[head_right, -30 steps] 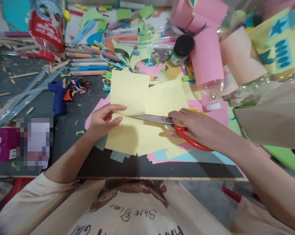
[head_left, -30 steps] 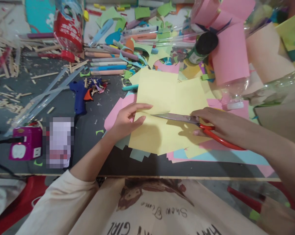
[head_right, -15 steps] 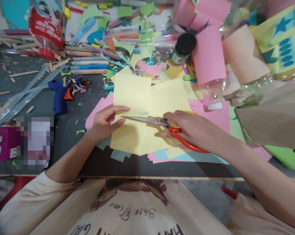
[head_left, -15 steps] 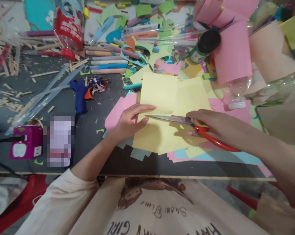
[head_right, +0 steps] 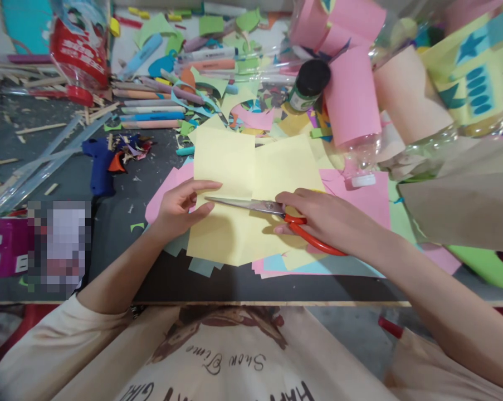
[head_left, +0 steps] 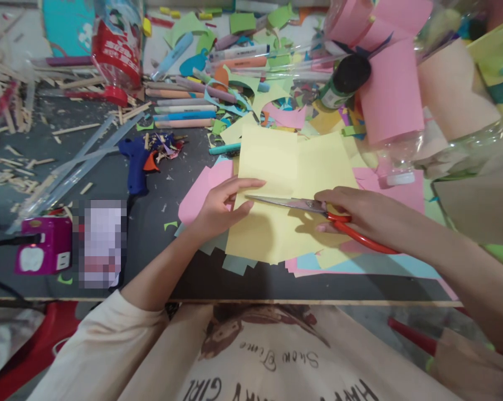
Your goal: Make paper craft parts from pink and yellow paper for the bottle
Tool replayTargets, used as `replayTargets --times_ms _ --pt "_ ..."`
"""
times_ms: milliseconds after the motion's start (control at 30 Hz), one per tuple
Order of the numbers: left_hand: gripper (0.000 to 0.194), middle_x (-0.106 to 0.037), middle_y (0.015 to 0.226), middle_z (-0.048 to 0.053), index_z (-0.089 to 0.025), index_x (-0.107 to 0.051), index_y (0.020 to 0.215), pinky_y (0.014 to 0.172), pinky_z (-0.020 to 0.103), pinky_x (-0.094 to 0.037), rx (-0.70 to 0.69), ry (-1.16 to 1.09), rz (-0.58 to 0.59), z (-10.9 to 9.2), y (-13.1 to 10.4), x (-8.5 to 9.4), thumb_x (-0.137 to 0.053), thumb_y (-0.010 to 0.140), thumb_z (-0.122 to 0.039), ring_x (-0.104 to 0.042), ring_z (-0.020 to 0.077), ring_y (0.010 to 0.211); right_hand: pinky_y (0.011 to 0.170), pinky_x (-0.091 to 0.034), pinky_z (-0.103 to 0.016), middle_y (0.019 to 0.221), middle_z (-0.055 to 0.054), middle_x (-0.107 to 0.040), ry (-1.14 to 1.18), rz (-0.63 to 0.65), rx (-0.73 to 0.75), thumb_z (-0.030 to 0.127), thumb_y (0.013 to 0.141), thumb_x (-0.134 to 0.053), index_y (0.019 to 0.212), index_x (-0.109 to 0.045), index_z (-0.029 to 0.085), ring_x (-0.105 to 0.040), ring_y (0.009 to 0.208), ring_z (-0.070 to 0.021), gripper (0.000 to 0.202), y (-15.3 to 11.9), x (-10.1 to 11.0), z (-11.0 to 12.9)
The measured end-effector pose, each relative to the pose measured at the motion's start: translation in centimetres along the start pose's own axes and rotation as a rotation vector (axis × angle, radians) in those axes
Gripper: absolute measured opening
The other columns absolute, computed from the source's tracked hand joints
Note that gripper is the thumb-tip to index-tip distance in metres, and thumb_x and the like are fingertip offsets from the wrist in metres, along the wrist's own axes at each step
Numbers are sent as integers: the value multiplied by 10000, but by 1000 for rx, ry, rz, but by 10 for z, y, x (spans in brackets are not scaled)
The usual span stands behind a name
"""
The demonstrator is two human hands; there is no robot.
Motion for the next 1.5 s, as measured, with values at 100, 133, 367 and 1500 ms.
replayTargets --times_ms 100,133,367,1500 --pt "297 -722 1026 40 -259 -710 1137 451 231 -317 8 -5 8 0 0 -1 -641 849 -270 -314 56 483 584 -380 -286 789 -62 -609 -20 -30 16 685 894 -397 959 -580 236 -561 664 -209 490 1 0 0" --pt "297 -724 1030 42 -257 -709 1137 453 232 -319 7 -7 9 -1 0 -1 -638 849 -269 -321 57 485 582 -380 -287 784 -61 -607 -25 -33 17 685 896 -392 955 -582 235 -559 658 -208 492 2 0 1" --pt "288 -728 1108 66 -231 -702 1141 438 231 -301 -18 -7 36 -6 1 -2 -620 866 -249 -328 52 483 578 -381 -289 796 -70 -627 -15 -18 11 691 900 -384 989 -605 226 -557 640 -203 523 8 1 10" --pt "514 -648 1299 89 -273 -565 1364 691 263 -597 73 -42 -32 6 -1 0 -535 921 -533 -691 102 688 588 -468 -292 649 -18 -612 -54 -450 -302 288 777 -607 889 -629 247 -600 594 -199 121 -45 -27 -44"
Point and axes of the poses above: each hand's wrist, its own y-axis towards the middle knuckle, its own x-axis out of the back of the hand, z = x × y, the point moved 2 cm from there along y, towards the middle knuckle
